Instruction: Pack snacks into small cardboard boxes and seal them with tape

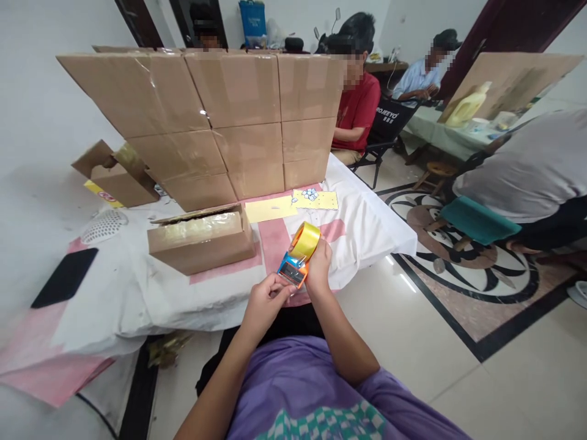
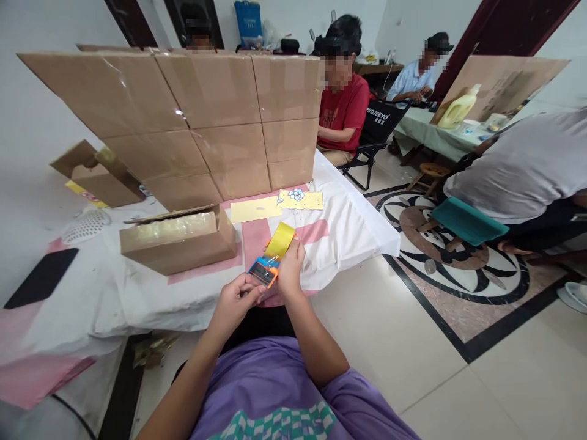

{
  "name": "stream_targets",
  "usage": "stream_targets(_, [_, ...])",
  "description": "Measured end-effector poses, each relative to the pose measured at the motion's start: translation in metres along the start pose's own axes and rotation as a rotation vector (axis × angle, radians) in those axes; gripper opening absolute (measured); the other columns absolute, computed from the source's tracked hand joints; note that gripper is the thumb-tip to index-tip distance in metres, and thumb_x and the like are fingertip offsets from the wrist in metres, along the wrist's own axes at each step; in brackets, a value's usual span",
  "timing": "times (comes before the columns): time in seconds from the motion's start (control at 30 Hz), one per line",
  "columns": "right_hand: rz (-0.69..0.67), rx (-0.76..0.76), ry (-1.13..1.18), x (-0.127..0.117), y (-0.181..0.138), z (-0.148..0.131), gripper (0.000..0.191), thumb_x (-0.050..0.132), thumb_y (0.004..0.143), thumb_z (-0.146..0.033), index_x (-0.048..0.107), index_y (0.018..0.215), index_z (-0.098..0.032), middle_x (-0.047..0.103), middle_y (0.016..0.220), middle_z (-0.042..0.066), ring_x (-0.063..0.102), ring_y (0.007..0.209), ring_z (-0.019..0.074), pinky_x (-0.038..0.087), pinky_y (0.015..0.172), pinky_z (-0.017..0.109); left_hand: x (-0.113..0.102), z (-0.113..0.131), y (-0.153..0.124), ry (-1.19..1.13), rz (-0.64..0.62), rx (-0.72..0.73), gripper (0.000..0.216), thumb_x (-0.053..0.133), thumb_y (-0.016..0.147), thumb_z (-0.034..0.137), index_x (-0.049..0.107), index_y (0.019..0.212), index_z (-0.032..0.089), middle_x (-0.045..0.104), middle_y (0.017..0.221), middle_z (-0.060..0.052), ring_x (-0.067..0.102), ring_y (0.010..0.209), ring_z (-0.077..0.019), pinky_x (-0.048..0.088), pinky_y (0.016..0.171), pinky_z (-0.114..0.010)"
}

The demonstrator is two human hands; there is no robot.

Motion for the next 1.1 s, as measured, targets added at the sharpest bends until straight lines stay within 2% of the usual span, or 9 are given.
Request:
stream_targets(0.2, [0.038, -0.036, 0.028, 0.001, -0.003, -0.008, 0.032, 0.054, 0.089, -0.052, 0.057, 0.081, -0.021, 0.068, 0.062, -0.001, 0.062, 0.051, 0.0146, 0.052, 0.053, 0.026, -0.001, 0.001, 0.000, 0.000, -0.045, -0.012, 0.025, 0.072, 0.083, 0.041, 0.064, 0.082, 0.017, 0.064, 0.061, 0.002, 0.057, 0.059, -0.0129, 0.044, 0.062, -0.024])
stream_targets(0.37, [0.001, 0.001, 0.034, 0.002, -0.003, -0.006, 0.032, 0.049, 0.090, -0.051, 0.058, 0.084, -0.020, 0.069, 0.064, 0.000, 0.064, 0.053, 0.0160, 0.052, 0.054, 0.028, 0.000, 0.004, 0.000, 0.061, -0.015, -0.010, 0.025, 0.072, 0.084, 0.040, 0.064, 0.082, 0.017, 0.066, 0.063, 0.002, 0.058, 0.060, -0.0125, 0.044, 0.062, -0.023])
stream_targets(0.63, [0.084, 0.056, 0.055, -0.006, 0.000, 0.000, 0.025, 0.055, 0.086, -0.047, 0.054, 0.083, -0.022, 0.065, 0.062, -0.004, 0.062, 0.053, 0.0145, 0.050, 0.054, 0.026, 0.003, 0.009, -0.001, 0.127, 0.030, 0.002, 0.023, 0.071, 0.084, 0.040, 0.063, 0.077, 0.020, 0.068, 0.065, 0.000, 0.060, 0.062, -0.0146, 0.045, 0.062, -0.023])
stream_targets(0.7, [0.107, 0.057, 0.055, -0.006, 0.001, 0.001, 0.025, 0.056, 0.085, -0.047, 0.054, 0.080, -0.022, 0.063, 0.060, -0.005, 0.059, 0.051, 0.0129, 0.047, 0.052, 0.024, 0.003, 0.006, 0.000, 0.083, 0.023, -0.008, 0.029, 0.070, 0.084, 0.046, 0.062, 0.075, 0.020, 0.065, 0.063, 0.001, 0.058, 0.060, -0.0141, 0.043, 0.061, -0.023])
stream_targets(0.83, [0.069, 0.063, 0.055, -0.001, 0.004, -0.002, 0.031, 0.056, 0.086, -0.051, 0.057, 0.081, -0.021, 0.064, 0.061, -0.004, 0.059, 0.051, 0.0142, 0.047, 0.052, 0.026, 0.005, -0.003, 0.006, -0.071, -0.038, -0.074, 0.045, 0.064, 0.085, 0.064, 0.058, 0.074, 0.020, 0.056, 0.055, 0.003, 0.048, 0.051, -0.0120, 0.037, 0.052, -0.022])
stream_targets(1.03, [0.145, 0.062, -0.009, -0.001, 0.008, -0.006, 0.028, 0.057, 0.087, -0.051, 0.059, 0.080, -0.023, 0.064, 0.064, -0.003, 0.062, 0.057, 0.0165, 0.049, 0.056, 0.028, 0.004, -0.004, 0.016, -0.125, -0.018, -0.090, 0.061, 0.069, 0.072, 0.078, 0.058, 0.071, 0.018, 0.052, 0.049, 0.003, 0.043, 0.048, -0.0104, 0.034, 0.051, -0.023])
stream_targets(1.1, [0.128, 0.056, 0.000, 0.000, 0.009, -0.004, 0.029, 0.058, 0.086, -0.052, 0.058, 0.079, -0.024, 0.063, 0.064, -0.003, 0.061, 0.056, 0.0170, 0.050, 0.057, 0.029, 0.004, -0.003, 0.018, -0.134, 0.002, -0.096, 0.063, 0.070, 0.069, 0.080, 0.058, 0.069, 0.018, 0.050, 0.048, 0.003, 0.043, 0.047, -0.0103, 0.033, 0.049, -0.022])
Point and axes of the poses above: each hand's wrist, its own y-axis towards the middle knuckle, its own x-axis out of the palm, z = x × y, the point moved 4 cm from there along y, towards the middle knuckle
